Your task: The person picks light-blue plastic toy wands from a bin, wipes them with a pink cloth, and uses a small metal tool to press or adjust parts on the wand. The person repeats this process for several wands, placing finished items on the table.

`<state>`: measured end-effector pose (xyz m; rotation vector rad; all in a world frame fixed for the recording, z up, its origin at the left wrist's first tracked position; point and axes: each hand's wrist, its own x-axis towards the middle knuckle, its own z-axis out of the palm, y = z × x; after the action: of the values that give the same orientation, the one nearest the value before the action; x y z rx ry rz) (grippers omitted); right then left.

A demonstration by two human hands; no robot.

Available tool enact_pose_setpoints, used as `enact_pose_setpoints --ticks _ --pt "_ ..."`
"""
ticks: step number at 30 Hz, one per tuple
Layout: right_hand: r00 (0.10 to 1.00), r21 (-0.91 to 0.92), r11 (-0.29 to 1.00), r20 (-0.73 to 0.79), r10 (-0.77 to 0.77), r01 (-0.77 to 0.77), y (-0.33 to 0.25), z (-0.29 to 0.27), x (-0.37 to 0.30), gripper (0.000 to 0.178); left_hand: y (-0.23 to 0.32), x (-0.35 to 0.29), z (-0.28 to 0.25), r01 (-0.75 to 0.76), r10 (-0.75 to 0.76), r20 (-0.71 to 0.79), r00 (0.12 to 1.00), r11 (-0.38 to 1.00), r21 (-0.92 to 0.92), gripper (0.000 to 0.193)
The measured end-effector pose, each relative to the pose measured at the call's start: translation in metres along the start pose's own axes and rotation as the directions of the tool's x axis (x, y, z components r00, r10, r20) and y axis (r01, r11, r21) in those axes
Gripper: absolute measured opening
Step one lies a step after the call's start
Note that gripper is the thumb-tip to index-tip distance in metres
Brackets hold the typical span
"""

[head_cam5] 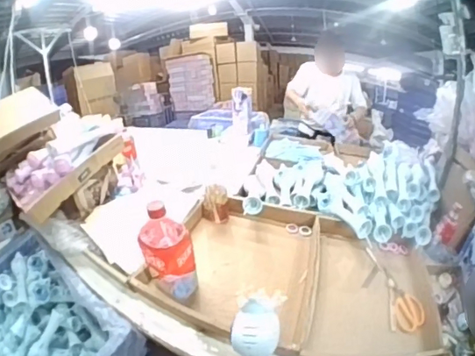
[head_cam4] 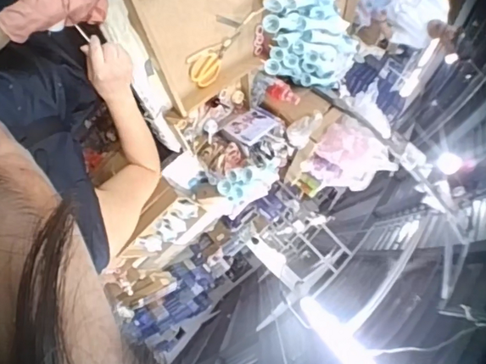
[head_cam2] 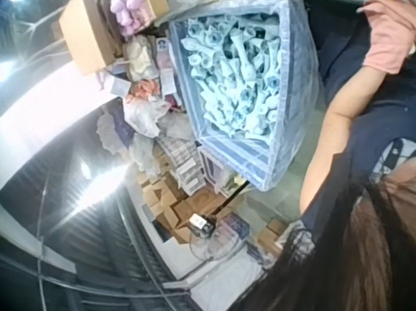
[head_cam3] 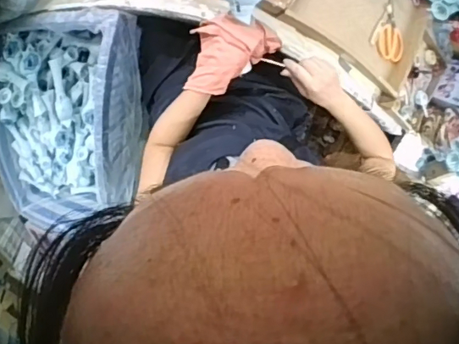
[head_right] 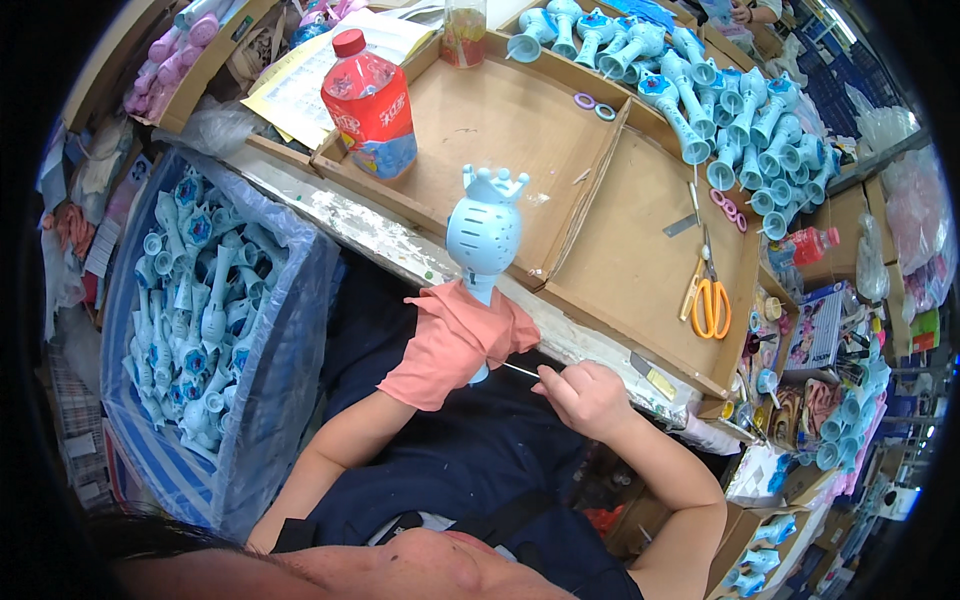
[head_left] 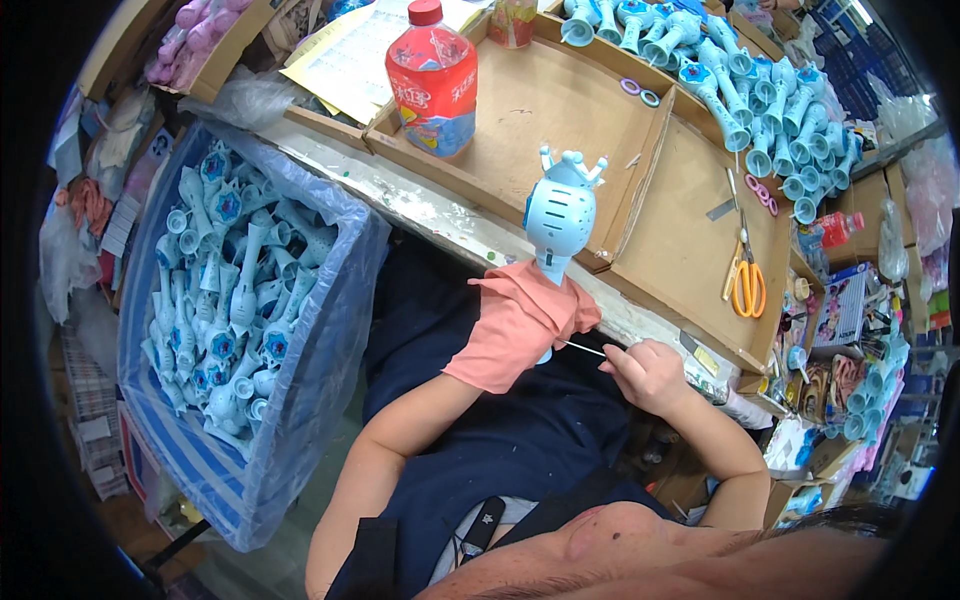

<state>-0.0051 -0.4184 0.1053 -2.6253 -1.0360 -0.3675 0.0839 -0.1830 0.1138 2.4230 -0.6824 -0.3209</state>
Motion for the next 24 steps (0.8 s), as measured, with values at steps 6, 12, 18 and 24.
enact_pose_setpoints --ticks 6,12,18,24 --pt "0.887 0.626 0.655 0.141 0.44 -0.424 -0.01 0.029 -0.008 0.021 0.006 0.002 -0.01 0.057 -0.052 -0.057 0.997 0.994 0.088 0.018" --pt "0.336 0.311 -0.72 0.935 0.113 -0.621 0.002 0.014 -0.002 0.026 0.0 0.0 0.003 0.143 -0.142 -0.058 0.988 0.989 0.024 0.023" --pt "0.935 0.425 0.842 0.027 0.354 -0.331 -0.016 0.001 0.009 0.021 -0.001 -0.004 0.005 -0.089 0.145 -0.253 0.957 0.971 0.22 0.014" --pt "0.997 0.157 0.987 -0.071 -0.029 0.04 0.009 0.007 0.005 0.026 0.015 -0.001 -0.028 0.217 -0.205 0.231 0.951 0.976 -0.028 0.026"
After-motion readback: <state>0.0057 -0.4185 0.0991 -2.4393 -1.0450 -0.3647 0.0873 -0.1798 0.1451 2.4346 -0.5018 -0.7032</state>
